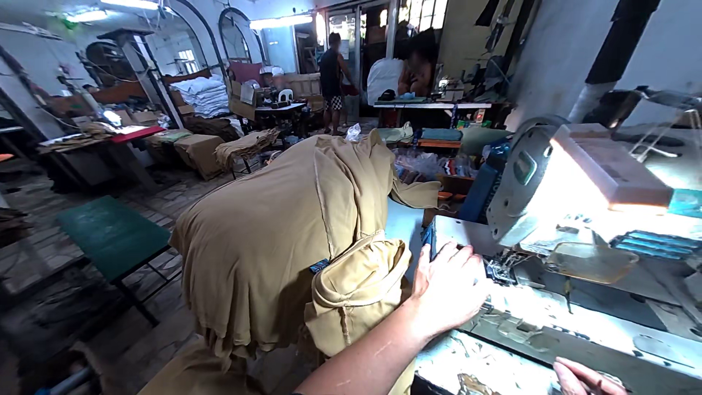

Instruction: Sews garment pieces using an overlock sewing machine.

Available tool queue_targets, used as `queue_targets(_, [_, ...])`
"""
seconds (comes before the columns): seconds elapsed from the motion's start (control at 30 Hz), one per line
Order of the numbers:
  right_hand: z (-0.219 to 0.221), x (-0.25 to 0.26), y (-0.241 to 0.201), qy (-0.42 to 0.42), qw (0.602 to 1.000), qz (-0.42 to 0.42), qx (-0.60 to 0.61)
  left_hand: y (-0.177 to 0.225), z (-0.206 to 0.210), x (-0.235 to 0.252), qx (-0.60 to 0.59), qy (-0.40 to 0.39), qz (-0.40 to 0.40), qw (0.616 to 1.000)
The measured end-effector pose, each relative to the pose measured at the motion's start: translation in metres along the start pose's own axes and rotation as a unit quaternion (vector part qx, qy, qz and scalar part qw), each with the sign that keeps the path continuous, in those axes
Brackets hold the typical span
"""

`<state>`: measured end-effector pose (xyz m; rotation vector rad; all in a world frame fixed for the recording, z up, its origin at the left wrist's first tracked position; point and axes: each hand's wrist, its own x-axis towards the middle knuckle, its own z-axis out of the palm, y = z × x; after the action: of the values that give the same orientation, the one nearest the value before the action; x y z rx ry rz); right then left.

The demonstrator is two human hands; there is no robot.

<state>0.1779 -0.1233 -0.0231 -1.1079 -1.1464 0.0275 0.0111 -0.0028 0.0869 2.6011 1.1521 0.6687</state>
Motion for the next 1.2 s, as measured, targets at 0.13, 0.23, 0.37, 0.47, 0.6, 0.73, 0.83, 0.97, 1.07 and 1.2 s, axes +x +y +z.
queue_targets(0.13, [0.000,-0.001,0.002,0.006,1.000,-0.010,-0.006,0.001,0.001,-0.001,-0.002,0.010,-0.002,1.000])
queue_targets(0.23, [0.001,0.000,-0.001,0.005,1.000,-0.007,-0.003,0.013,-0.024,-0.001,0.014,-0.097,-0.030,0.995])
queue_targets(0.37, [0.001,-0.001,-0.001,0.002,1.000,-0.005,-0.001,0.010,-0.019,0.000,0.010,-0.076,-0.024,0.997])
queue_targets(0.47, [0.000,-0.001,0.000,-0.002,1.000,-0.004,0.003,0.010,-0.021,0.000,0.017,-0.087,-0.023,0.996])
queue_targets(0.6, [0.000,-0.001,-0.001,0.001,1.000,0.002,-0.002,0.008,-0.015,-0.002,0.014,-0.053,-0.011,0.998])
queue_targets(0.73, [0.000,-0.001,0.001,0.000,1.000,0.002,-0.008,-0.001,0.001,-0.001,-0.008,0.008,-0.003,1.000])
queue_targets(0.83, [0.001,0.000,-0.001,-0.002,1.000,-0.009,-0.011,0.012,-0.023,-0.001,0.022,-0.091,-0.028,0.995])
queue_targets(0.97, [0.000,0.000,0.001,-0.004,1.000,-0.010,-0.009,0.015,-0.028,-0.002,0.014,-0.099,-0.035,0.994])
queue_targets(1.07, [0.000,0.000,0.001,-0.008,1.000,-0.011,-0.017,0.014,-0.025,-0.003,0.016,-0.085,-0.029,0.996])
queue_targets(1.2, [-0.001,0.000,0.002,-0.009,1.000,-0.007,-0.019,0.003,-0.007,-0.001,-0.010,-0.022,-0.013,1.000])
